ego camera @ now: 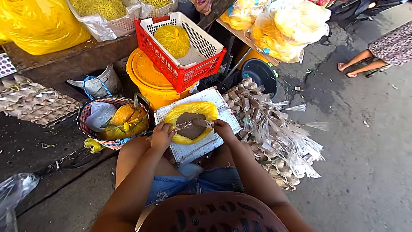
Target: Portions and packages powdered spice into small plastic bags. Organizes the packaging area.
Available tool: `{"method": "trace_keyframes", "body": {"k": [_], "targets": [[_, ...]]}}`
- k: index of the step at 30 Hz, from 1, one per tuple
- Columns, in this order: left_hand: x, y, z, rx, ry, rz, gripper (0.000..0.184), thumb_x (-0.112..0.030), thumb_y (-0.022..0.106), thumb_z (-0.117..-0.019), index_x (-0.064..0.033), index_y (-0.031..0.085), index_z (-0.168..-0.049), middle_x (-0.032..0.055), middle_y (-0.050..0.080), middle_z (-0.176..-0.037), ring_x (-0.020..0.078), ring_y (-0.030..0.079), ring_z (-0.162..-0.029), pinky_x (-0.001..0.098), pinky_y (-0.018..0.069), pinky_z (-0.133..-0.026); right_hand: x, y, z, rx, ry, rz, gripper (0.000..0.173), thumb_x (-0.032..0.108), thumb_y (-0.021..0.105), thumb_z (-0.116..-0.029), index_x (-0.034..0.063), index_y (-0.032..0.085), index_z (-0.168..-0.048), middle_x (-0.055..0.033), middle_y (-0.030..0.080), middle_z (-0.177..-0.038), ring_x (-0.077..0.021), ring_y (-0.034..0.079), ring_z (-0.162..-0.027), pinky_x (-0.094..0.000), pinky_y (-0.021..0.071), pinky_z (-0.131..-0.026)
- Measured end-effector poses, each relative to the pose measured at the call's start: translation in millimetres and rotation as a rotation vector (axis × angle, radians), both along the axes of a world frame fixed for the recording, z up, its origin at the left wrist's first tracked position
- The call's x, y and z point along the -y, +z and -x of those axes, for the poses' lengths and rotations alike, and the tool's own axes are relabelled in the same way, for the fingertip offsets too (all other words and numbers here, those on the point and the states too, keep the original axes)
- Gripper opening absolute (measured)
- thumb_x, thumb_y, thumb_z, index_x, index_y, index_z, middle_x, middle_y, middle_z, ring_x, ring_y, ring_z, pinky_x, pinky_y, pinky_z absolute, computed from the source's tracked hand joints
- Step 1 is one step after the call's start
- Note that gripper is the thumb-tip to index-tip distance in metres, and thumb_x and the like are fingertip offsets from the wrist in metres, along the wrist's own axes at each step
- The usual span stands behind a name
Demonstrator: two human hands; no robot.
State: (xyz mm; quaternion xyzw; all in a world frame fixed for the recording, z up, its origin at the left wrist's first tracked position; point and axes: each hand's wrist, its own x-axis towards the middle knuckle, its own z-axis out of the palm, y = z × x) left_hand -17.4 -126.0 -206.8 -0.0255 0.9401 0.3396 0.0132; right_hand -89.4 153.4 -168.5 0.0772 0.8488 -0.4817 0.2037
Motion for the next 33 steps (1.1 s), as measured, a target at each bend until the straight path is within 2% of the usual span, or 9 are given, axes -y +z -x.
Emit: {"method": "trace_keyframes", "body": {"k": [3,10,16,20,24,27,29,31,33], "targets": [[0,-3,1,-0.009,0.015,-0.020,0.038,-0.028,0.065,-0.1000,0.0026,0.069,-0.122,0.0252,0.066,-0.123,0.0414,0.060,-0.122,0.0522,0.0436,-0.109,-2,19,6,-0.001,0.052,0.052,0.019,0.006,0.057,-0.1023,-0.0021,0.066,-0.117,-0.0056,0.065,-0.091,-0.0053,0.055,-0.068,-0.0218,0.0456,-0.063],[0,-2,3,0.008,0.043,-0.049,0.040,-0.031,0.066,-0.0997,0.0017,0.069,-0.122,0.0241,0.067,-0.122,0.0398,0.060,-0.122,0.0507,0.0435,-0.109,-1,44,20,-0.017,0.195,0.067,0.017,0.007,0.058,-0.1022,-0.0008,0.066,-0.115,-0.0035,0.065,-0.090,-0.0044,0.057,-0.073,-0.0210,0.0470,-0.068],[-4,0,3,0.012,0.039,-0.033,0.043,-0.035,0.066,-0.0994,0.0010,0.070,-0.122,0.0234,0.067,-0.123,0.0390,0.060,-0.122,0.0495,0.0437,-0.109,21,32,25,-0.043,0.342,0.005,0.022,0.006,0.054,-0.1030,-0.0037,0.065,-0.119,-0.0089,0.066,-0.099,-0.0079,0.059,-0.082,-0.0259,0.0503,-0.079],[-8,6,5,0.066,0.030,-0.012,0.044,-0.035,0.066,-0.0992,0.0002,0.068,-0.126,0.0234,0.064,-0.129,0.0391,0.058,-0.126,0.0499,0.0414,-0.112,45,31,25,-0.110,0.440,-0.082,0.026,0.007,0.052,-0.1041,-0.0023,0.066,-0.124,-0.0157,0.069,-0.113,-0.0150,0.065,-0.099,-0.0314,0.0514,-0.092],[-8,5,6,0.080,0.037,-0.013,0.049,-0.038,0.065,-0.1000,-0.0006,0.065,-0.131,0.0231,0.064,-0.130,0.0382,0.057,-0.127,0.0484,0.0414,-0.112,71,42,12,-0.359,0.536,-0.202,0.027,0.010,0.051,-0.1046,0.0014,0.072,-0.120,-0.0158,0.072,-0.117,-0.0240,0.067,-0.113,-0.0396,0.0495,-0.104],[-9,6,6,0.062,0.062,-0.058,0.040,-0.021,0.065,-0.0987,0.0021,0.063,-0.131,0.0246,0.064,-0.127,0.0387,0.058,-0.125,0.0475,0.0423,-0.111,81,49,0,-0.756,0.594,-0.278,0.026,0.006,0.053,-0.1007,0.0065,0.078,-0.108,-0.0129,0.076,-0.107,-0.0331,0.070,-0.104,-0.0519,0.0525,-0.093],[-9,6,5,0.028,0.087,-0.089,0.035,-0.012,0.065,-0.0964,0.0044,0.065,-0.127,0.0257,0.065,-0.124,0.0391,0.060,-0.122,0.0474,0.0443,-0.109,81,58,-3,-0.939,0.600,-0.304,0.025,0.002,0.055,-0.0970,0.0093,0.078,-0.103,-0.0103,0.076,-0.104,-0.0330,0.071,-0.098,-0.0520,0.0538,-0.083],[-8,7,4,0.020,0.098,-0.096,0.031,-0.012,0.062,-0.0982,0.0050,0.066,-0.124,0.0258,0.065,-0.124,0.0387,0.061,-0.122,0.0459,0.0450,-0.109,74,69,0,-0.995,0.580,-0.307,0.025,0.002,0.055,-0.0964,0.0096,0.078,-0.102,-0.0101,0.076,-0.104,-0.0326,0.070,-0.099,-0.0520,0.0538,-0.081],[-8,7,5,0.031,0.096,-0.094,0.031,-0.016,0.060,-0.1012,0.0050,0.066,-0.123,0.0255,0.065,-0.124,0.0376,0.061,-0.122,0.0452,0.0446,-0.110,57,78,5,-0.976,0.517,-0.295,0.023,0.004,0.056,-0.0978,0.0082,0.078,-0.104,-0.0108,0.075,-0.107,-0.0325,0.069,-0.103,-0.0535,0.0539,-0.087]]}}
